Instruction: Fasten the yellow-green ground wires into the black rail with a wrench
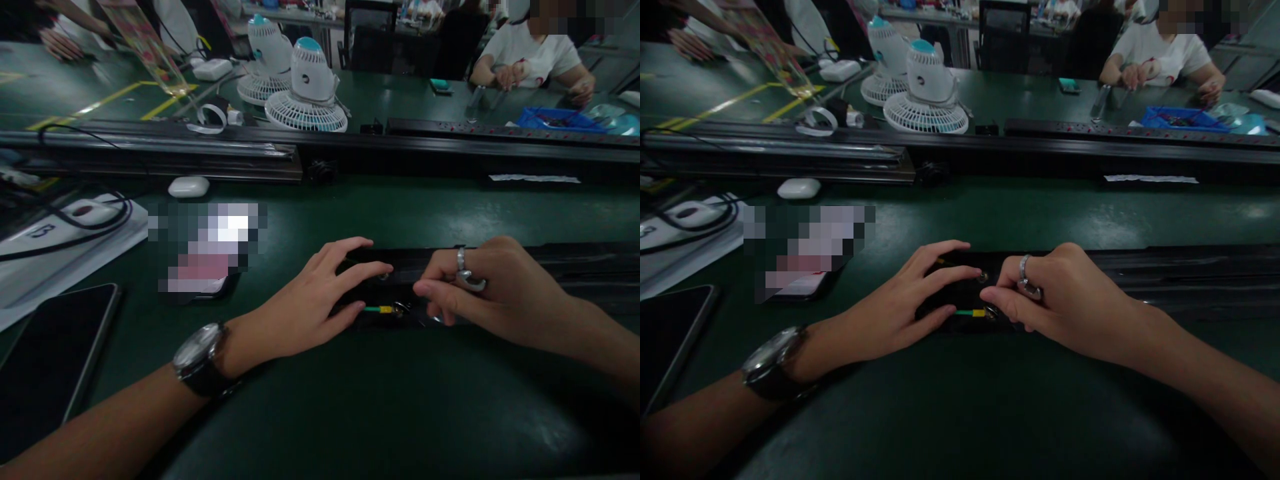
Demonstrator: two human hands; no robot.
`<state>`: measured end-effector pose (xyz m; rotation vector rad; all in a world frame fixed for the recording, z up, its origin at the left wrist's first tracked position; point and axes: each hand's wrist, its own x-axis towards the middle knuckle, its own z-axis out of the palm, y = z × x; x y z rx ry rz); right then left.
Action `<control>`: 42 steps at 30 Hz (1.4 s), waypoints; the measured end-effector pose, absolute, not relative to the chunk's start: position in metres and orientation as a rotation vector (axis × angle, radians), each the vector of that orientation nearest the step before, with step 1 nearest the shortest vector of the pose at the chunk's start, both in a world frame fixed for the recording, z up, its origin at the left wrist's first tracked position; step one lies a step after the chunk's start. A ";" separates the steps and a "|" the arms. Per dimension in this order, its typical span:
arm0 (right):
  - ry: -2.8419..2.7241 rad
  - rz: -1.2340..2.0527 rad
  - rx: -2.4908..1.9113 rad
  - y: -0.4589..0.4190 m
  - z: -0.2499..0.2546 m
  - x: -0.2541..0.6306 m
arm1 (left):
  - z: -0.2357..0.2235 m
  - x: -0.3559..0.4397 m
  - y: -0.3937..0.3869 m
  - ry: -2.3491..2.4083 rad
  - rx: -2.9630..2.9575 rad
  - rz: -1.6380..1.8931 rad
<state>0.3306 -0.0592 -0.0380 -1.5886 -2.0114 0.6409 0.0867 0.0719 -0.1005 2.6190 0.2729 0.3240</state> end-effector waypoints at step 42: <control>-1.968 0.341 -1.700 -0.066 -0.046 0.315 | -0.101 0.087 0.072 0.279 2.684 0.300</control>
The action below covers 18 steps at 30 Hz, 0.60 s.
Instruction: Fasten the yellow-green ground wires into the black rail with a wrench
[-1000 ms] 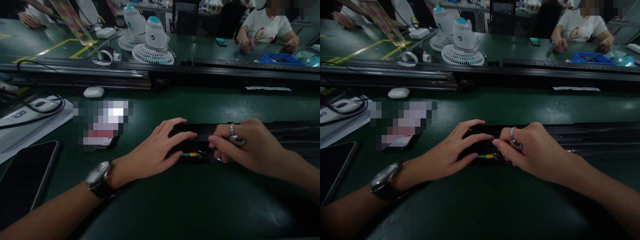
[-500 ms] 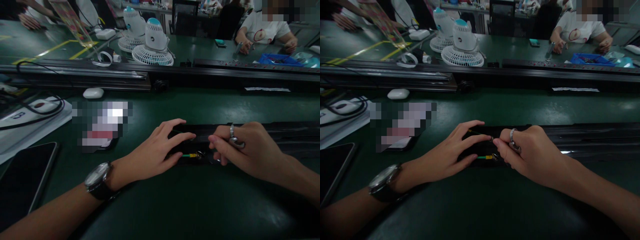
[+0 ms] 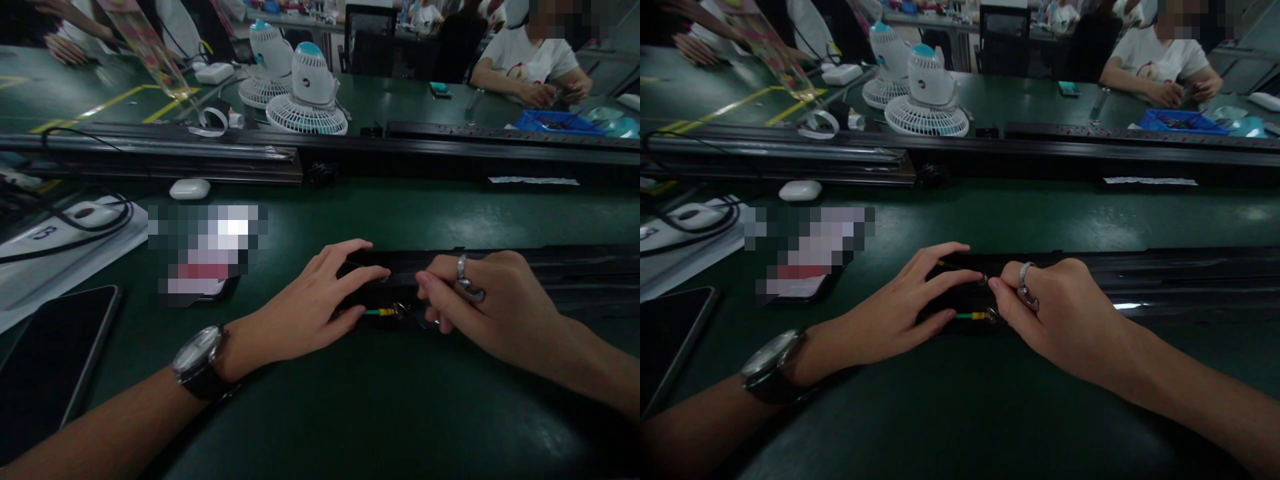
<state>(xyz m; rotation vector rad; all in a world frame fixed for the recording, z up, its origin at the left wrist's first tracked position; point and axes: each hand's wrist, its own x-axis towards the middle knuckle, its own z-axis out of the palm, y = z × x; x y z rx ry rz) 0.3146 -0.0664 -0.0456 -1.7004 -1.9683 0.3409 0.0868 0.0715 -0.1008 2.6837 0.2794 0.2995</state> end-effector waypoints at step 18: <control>-2.258 0.572 -1.472 -0.063 -0.036 0.332 | -0.102 0.087 0.071 0.289 2.652 0.307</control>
